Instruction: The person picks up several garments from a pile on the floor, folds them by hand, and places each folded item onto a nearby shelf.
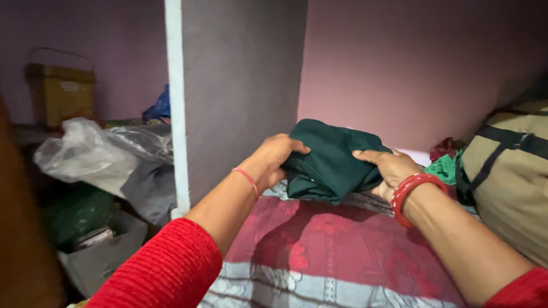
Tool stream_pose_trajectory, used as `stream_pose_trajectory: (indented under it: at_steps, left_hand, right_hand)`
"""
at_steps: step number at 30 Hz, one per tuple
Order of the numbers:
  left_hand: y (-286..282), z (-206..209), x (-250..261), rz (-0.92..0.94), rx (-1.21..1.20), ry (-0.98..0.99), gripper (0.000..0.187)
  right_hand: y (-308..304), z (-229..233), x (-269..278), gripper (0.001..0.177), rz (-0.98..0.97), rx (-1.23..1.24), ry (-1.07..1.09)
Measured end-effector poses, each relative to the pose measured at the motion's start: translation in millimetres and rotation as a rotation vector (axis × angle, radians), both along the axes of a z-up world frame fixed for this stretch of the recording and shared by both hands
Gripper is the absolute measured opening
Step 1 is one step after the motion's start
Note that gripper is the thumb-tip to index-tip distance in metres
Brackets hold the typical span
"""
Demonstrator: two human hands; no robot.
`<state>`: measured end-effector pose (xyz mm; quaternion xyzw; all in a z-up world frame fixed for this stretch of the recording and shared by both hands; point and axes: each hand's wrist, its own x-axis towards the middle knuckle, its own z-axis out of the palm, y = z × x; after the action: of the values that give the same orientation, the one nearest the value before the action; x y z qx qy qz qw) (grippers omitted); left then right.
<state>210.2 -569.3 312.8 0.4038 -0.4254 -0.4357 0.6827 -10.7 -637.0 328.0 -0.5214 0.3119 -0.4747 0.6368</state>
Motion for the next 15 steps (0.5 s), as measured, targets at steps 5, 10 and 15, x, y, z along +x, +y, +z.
stream_pose_trajectory:
  at_steps: [5,10,15]
  left_hand:
    - [-65,-8,19,0.093,0.007,-0.001,0.038]
    - [-120,-13,32,0.144,-0.060,0.047,0.051]
    - [-141,-17,33,0.262,0.017,0.019,0.065]
  right_hand:
    - [-65,-12,25,0.046,-0.037,-0.068,0.012]
    - [-119,-17,42,0.045,-0.122,-0.038,0.094]
    - [-146,-19,54,0.047,-0.110,-0.066,0.066]
